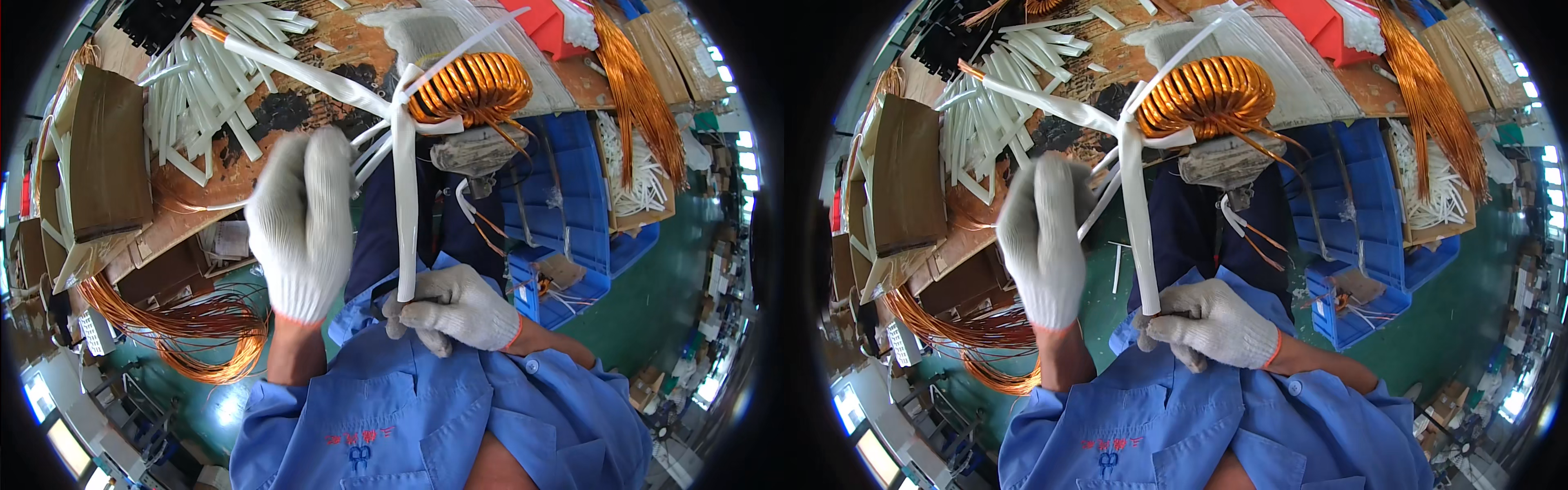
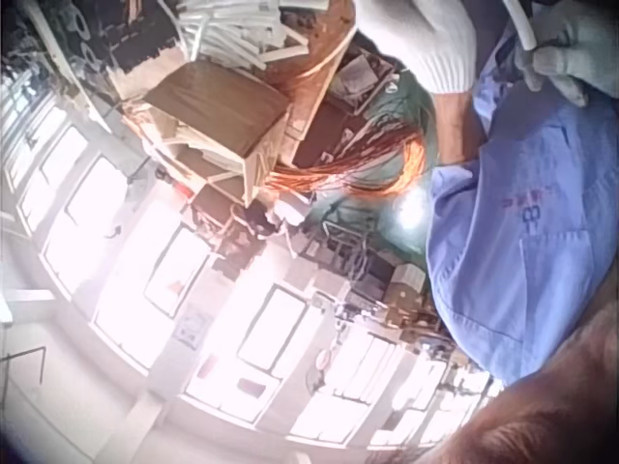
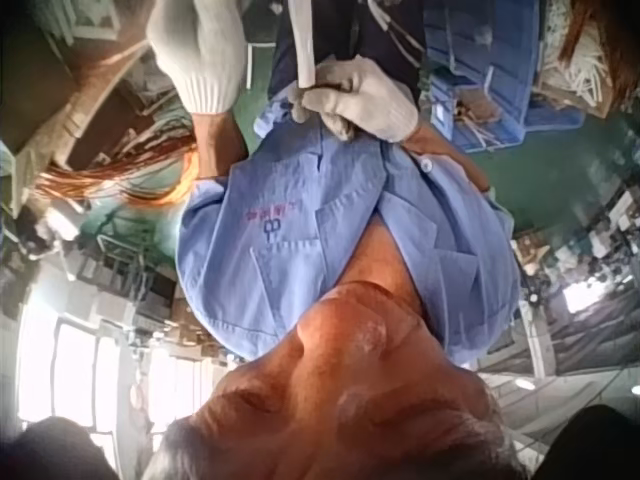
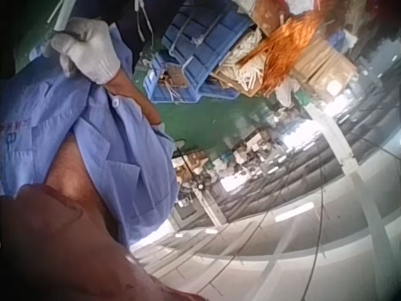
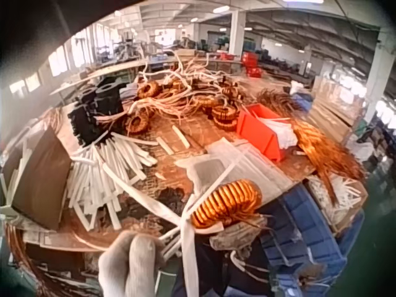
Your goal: Insulating and wrapping wire leads on a heavy toroidal transformer inductor coil.
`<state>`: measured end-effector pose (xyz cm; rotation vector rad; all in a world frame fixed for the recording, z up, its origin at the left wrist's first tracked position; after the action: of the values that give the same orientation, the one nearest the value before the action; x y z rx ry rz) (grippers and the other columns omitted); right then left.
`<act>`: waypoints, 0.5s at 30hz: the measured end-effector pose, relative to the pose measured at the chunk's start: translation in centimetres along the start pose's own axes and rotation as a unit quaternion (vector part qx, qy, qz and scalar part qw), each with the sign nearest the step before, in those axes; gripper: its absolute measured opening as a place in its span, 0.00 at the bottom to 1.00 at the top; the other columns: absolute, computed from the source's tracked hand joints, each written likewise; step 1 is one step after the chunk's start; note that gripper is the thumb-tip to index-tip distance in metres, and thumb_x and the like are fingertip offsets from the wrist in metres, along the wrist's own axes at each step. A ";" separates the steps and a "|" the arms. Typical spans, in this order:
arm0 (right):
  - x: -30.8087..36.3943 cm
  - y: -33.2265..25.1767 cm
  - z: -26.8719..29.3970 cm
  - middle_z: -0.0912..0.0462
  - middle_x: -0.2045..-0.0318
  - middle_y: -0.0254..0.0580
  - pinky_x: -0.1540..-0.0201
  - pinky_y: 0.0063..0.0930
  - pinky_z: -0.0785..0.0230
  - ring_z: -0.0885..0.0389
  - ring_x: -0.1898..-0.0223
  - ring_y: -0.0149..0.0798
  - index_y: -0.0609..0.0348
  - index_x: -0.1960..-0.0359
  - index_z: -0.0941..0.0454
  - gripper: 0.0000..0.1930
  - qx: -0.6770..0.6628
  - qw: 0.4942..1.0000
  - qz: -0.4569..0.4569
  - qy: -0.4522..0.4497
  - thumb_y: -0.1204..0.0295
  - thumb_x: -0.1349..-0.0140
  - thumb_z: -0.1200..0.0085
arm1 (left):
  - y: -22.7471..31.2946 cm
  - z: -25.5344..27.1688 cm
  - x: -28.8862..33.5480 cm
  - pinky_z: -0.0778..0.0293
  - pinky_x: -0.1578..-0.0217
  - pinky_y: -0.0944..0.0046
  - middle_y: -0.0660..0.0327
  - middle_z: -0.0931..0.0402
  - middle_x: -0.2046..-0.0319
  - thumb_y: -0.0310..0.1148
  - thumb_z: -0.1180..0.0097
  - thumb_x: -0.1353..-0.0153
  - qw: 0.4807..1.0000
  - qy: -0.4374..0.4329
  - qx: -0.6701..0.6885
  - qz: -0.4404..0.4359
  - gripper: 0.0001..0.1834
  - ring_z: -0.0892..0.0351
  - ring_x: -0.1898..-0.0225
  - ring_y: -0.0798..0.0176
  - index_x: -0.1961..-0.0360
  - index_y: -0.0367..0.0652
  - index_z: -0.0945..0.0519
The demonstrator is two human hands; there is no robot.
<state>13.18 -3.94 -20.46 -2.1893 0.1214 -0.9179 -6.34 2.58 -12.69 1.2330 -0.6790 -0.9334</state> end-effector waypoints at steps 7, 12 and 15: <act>0.9 -0.1 -1.6 0.12 0.68 0.42 0.77 0.23 0.33 0.25 0.81 0.25 0.65 0.52 0.17 0.15 0.052 0.998 -0.009 0.018 0.62 0.16 0.45 | -1.6 -6.0 4.5 0.36 0.78 0.70 0.67 0.25 0.79 0.48 0.51 0.13 0.933 -0.207 0.227 0.189 0.23 0.30 0.80 0.77 0.55 0.38 0.20; 1.2 -2.0 -1.4 0.11 0.70 0.36 0.71 0.25 0.27 0.20 0.76 0.25 0.62 0.52 0.15 0.13 0.195 0.977 0.059 0.059 0.65 0.17 0.45 | -1.6 -6.9 4.1 0.39 0.81 0.70 0.68 0.27 0.81 0.44 0.52 0.12 0.932 -0.180 0.242 0.202 0.21 0.31 0.82 0.77 0.58 0.37 0.19; 1.1 -3.8 -1.0 0.09 0.60 0.41 0.57 0.28 0.21 0.14 0.65 0.29 0.63 0.47 0.16 0.17 0.272 0.944 0.179 0.053 0.59 0.18 0.43 | -1.8 -6.5 3.8 0.32 0.79 0.69 0.65 0.22 0.79 0.42 0.49 0.14 0.940 -0.200 0.202 0.186 0.19 0.26 0.81 0.75 0.55 0.36 0.17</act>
<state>12.69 -2.19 -16.81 -1.5421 0.2728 -0.7497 0.65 2.23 -16.09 1.2152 -1.4330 -0.7468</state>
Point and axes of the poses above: each hand's wrist, its own x-axis away from the middle knuckle, its own z-axis out of the back of the hand, y = z × x, the point moved 9 cm from there along -x, towards the middle knuckle
